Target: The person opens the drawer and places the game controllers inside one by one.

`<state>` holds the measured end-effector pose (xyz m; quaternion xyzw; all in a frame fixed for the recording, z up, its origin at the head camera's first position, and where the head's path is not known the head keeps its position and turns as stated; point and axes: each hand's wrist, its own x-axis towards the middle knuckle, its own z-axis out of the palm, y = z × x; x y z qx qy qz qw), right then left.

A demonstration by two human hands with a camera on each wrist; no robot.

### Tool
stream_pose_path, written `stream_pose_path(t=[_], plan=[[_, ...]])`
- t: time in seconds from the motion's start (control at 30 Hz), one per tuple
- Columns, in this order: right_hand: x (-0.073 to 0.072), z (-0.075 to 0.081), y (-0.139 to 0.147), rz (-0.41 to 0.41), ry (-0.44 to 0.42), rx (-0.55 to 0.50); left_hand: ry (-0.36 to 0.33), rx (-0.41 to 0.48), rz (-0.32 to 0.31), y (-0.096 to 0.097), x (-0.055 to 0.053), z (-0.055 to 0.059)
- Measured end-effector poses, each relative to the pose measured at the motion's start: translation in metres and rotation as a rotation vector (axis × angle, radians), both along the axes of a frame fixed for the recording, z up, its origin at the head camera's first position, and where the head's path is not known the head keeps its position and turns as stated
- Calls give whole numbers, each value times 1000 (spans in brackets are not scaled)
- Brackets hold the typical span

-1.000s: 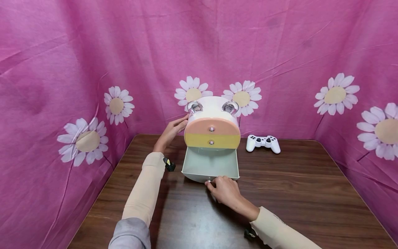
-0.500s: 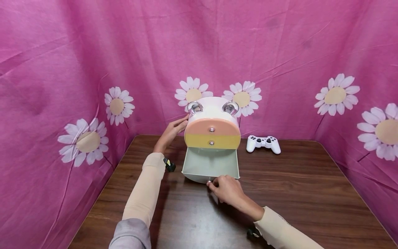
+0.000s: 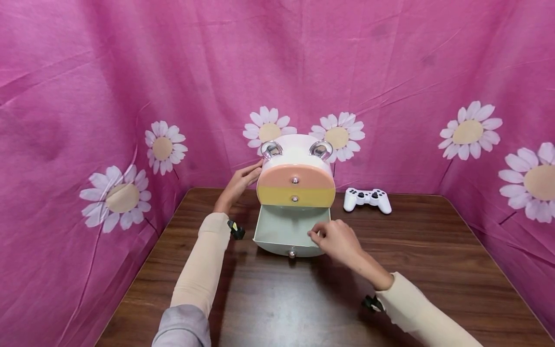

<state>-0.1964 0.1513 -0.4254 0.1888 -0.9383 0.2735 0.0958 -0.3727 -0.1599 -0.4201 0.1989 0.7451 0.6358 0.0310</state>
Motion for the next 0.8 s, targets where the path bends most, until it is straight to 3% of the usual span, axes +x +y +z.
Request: stream_pose_path(t=[0.37, 0.63, 0.8], plan=[[-50, 27, 66, -6, 102, 104, 1, 2, 2, 1, 0, 0], [-86, 35, 104, 17, 39, 157, -1, 0, 9, 1, 0, 0], [-106, 37, 120, 79, -9, 166, -11, 6, 10, 1, -1, 0]])
